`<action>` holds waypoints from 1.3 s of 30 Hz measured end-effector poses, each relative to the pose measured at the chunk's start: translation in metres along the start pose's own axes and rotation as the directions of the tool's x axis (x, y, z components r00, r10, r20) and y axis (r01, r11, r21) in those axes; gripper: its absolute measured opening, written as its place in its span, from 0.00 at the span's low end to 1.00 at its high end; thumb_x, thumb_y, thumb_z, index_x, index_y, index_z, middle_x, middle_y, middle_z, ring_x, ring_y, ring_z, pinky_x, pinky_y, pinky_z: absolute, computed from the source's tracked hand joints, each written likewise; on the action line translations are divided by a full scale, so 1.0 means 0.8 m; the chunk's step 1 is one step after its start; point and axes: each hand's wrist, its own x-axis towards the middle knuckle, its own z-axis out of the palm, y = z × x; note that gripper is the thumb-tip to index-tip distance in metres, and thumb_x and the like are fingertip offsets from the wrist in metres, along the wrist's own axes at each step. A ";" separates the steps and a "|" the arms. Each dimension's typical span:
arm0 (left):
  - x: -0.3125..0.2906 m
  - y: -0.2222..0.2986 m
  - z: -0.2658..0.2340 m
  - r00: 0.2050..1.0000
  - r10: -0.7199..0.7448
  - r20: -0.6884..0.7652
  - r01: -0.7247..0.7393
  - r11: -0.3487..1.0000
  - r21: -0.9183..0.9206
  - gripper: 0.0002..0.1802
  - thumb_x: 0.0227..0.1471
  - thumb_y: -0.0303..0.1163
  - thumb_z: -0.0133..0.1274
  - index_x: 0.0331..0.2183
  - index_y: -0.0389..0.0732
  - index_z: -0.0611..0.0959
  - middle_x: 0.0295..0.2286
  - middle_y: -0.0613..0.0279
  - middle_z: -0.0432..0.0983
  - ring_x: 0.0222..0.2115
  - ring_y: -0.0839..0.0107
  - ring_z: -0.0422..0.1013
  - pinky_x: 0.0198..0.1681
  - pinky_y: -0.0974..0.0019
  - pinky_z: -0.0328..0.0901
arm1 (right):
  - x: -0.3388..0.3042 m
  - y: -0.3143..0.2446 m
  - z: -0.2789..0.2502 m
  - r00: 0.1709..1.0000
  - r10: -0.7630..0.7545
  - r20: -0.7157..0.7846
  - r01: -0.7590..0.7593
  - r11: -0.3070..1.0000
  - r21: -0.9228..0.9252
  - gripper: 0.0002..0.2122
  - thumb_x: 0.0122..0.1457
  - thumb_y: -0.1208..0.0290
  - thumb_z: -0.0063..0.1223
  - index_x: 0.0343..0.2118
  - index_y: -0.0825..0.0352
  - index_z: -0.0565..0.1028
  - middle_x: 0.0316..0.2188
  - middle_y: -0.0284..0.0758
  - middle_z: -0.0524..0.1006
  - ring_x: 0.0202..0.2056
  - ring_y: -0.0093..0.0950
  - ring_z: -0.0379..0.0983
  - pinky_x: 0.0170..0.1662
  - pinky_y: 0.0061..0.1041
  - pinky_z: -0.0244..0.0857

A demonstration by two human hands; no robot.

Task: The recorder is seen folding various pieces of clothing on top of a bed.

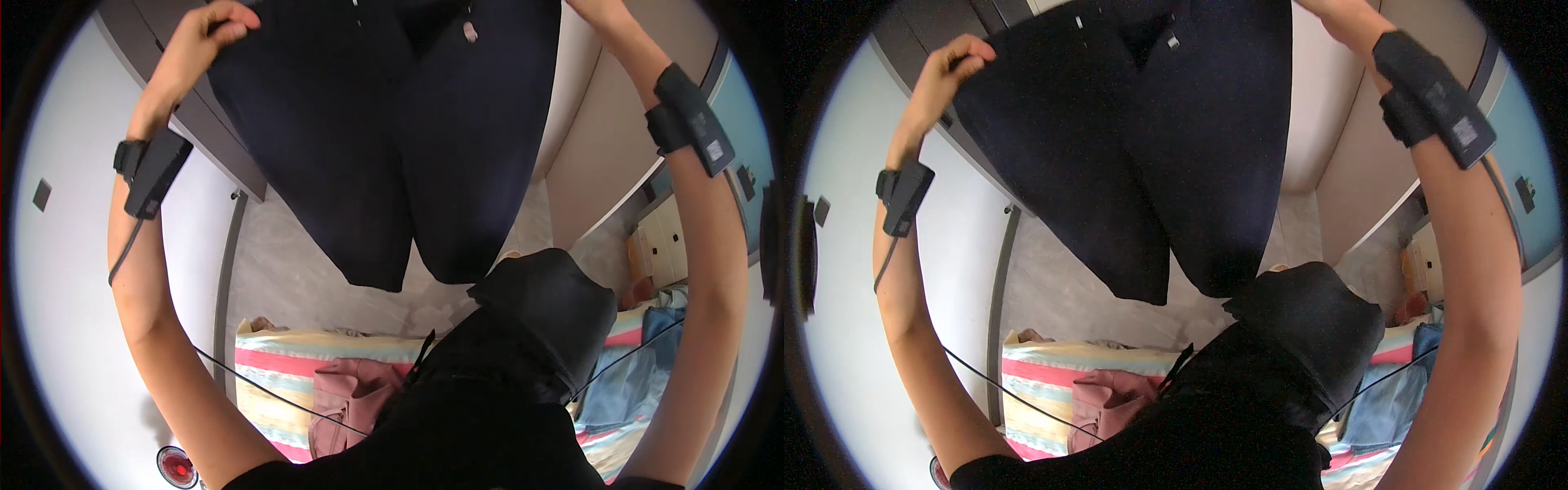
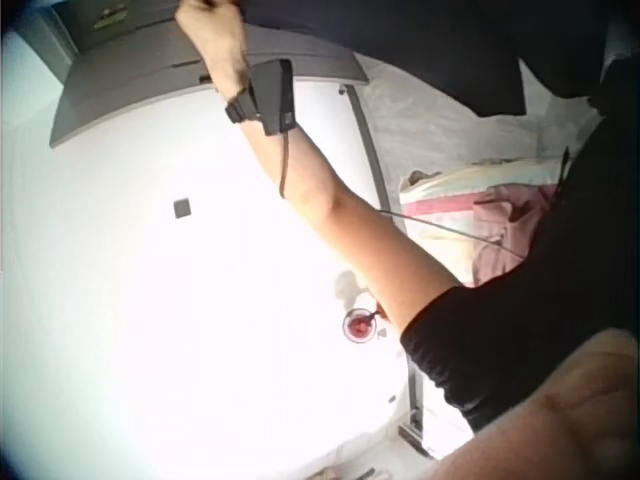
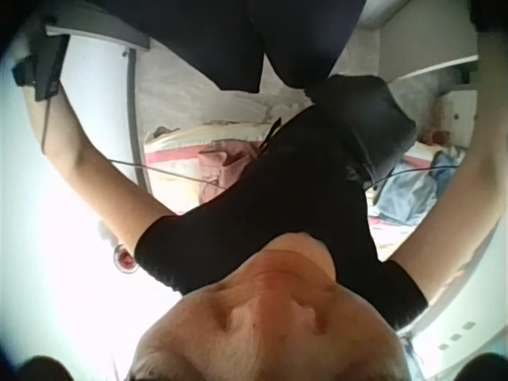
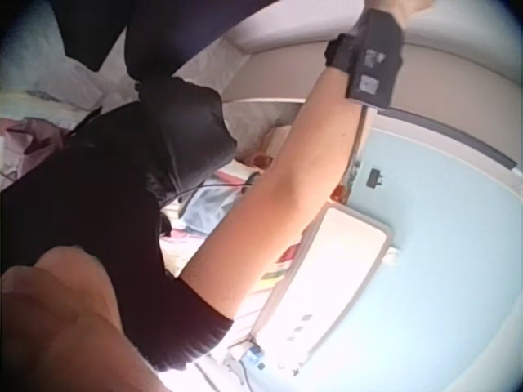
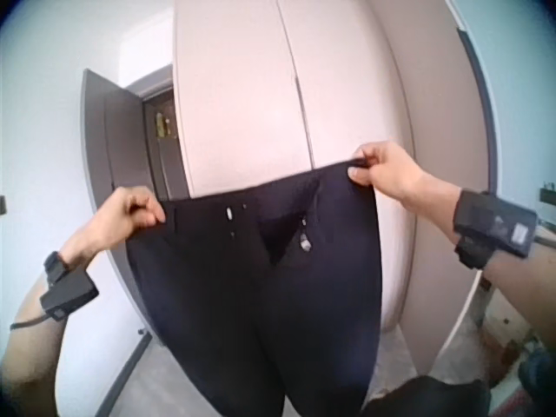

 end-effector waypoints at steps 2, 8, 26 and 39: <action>-0.020 0.010 0.002 0.989 -0.045 0.139 0.039 0.998 0.048 0.03 0.46 0.20 0.51 0.27 0.37 0.74 0.28 0.69 0.69 0.34 0.76 0.65 0.44 0.73 0.58 | 0.005 0.045 0.010 0.998 0.022 0.050 -0.023 1.000 0.001 0.03 0.52 0.84 0.51 0.26 0.68 0.73 0.21 0.29 0.74 0.24 0.18 0.67 0.32 0.19 0.62; -0.040 0.025 0.028 0.971 -0.191 0.147 0.184 0.981 0.064 0.05 0.42 0.20 0.55 0.25 0.36 0.75 0.26 0.65 0.70 0.33 0.74 0.66 0.44 0.70 0.58 | -0.043 0.017 0.023 0.972 0.193 0.136 -0.153 0.953 -0.261 0.03 0.59 0.73 0.45 0.29 0.65 0.69 0.26 0.30 0.72 0.22 0.18 0.71 0.29 0.14 0.63; 0.013 0.096 0.009 0.918 -0.179 -0.354 0.171 0.984 -0.053 0.08 0.38 0.20 0.57 0.27 0.32 0.78 0.20 0.63 0.73 0.22 0.74 0.69 0.27 0.70 0.65 | -0.040 -0.072 -0.035 0.978 -0.117 -0.173 0.006 0.843 -0.538 0.11 0.47 0.74 0.61 0.30 0.76 0.74 0.19 0.40 0.76 0.19 0.25 0.75 0.25 0.24 0.69; -0.005 0.072 0.007 0.908 -0.116 -0.403 0.197 0.967 0.164 0.07 0.39 0.17 0.55 0.26 0.32 0.74 0.17 0.61 0.70 0.22 0.75 0.66 0.27 0.69 0.62 | -0.043 -0.068 -0.003 0.988 -0.130 -0.081 0.074 0.867 -0.492 0.08 0.50 0.73 0.58 0.24 0.73 0.73 0.18 0.38 0.75 0.17 0.24 0.73 0.25 0.24 0.66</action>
